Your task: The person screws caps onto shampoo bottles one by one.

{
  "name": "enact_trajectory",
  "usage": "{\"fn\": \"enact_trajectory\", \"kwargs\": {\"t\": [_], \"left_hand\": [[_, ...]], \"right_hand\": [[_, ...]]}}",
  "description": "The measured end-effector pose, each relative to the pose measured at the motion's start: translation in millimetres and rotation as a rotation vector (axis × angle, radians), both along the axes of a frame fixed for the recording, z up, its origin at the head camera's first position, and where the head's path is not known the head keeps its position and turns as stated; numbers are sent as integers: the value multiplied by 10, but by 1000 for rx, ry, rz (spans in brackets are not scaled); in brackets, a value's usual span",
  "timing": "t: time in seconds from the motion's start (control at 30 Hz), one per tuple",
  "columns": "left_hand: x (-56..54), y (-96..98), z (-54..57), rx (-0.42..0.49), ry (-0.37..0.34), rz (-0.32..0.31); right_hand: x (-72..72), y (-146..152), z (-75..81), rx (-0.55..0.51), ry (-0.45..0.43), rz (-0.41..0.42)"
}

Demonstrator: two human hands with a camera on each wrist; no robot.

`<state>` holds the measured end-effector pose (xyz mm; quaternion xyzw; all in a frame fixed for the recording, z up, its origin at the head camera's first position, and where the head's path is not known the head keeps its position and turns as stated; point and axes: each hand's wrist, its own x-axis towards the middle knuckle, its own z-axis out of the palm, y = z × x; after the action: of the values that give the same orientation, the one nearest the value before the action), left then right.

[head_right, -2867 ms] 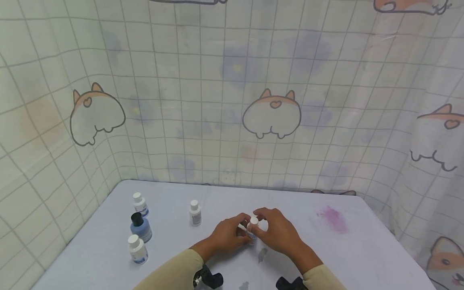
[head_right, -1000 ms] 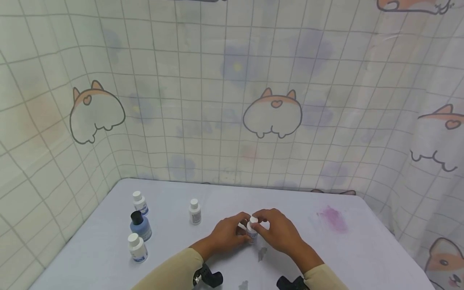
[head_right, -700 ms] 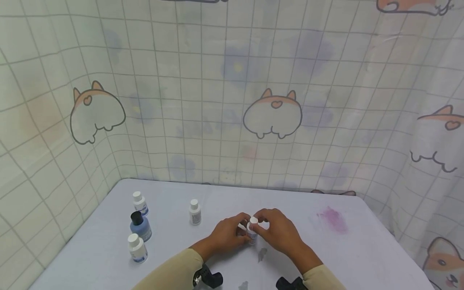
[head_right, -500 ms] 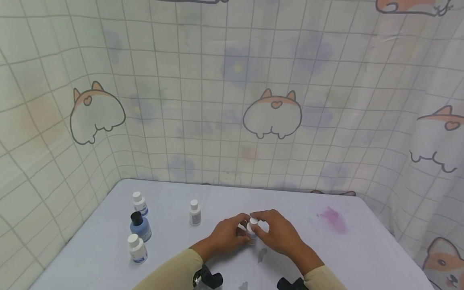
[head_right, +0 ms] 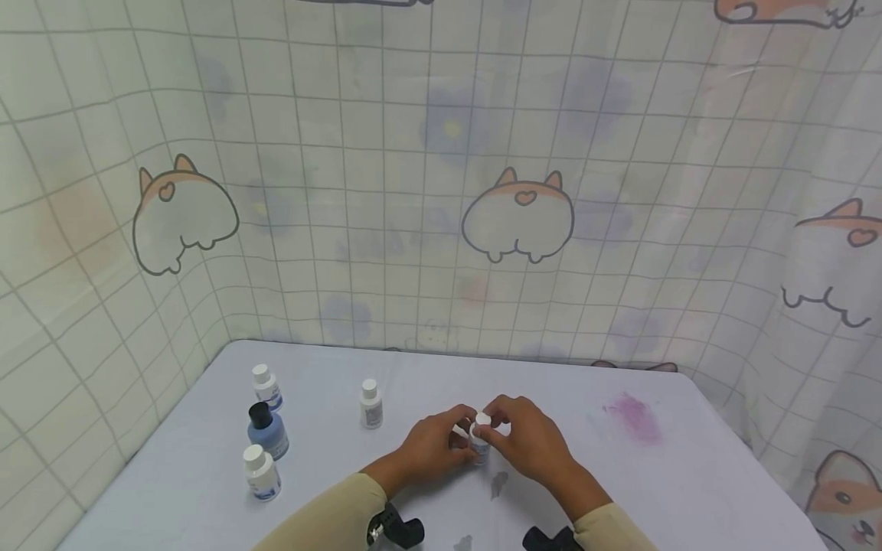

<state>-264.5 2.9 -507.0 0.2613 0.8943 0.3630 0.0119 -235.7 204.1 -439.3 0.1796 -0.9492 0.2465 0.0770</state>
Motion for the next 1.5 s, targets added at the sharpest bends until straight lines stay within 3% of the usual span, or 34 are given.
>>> {"fn": "enact_trajectory", "kwargs": {"t": [0.4,0.83,1.2,1.5], "left_hand": [[16,-13,24,-7,6,-15],[13,-10,29,-1,10,-11],[12,-11,26,2,9,-14],[31,-11,47,7,5,-7]], "right_hand": [[19,41,-8,6,12,80],[2,8,-7,10,3,-2],[29,73,1,39,76,138],[2,25,19,30,28,31]]}}
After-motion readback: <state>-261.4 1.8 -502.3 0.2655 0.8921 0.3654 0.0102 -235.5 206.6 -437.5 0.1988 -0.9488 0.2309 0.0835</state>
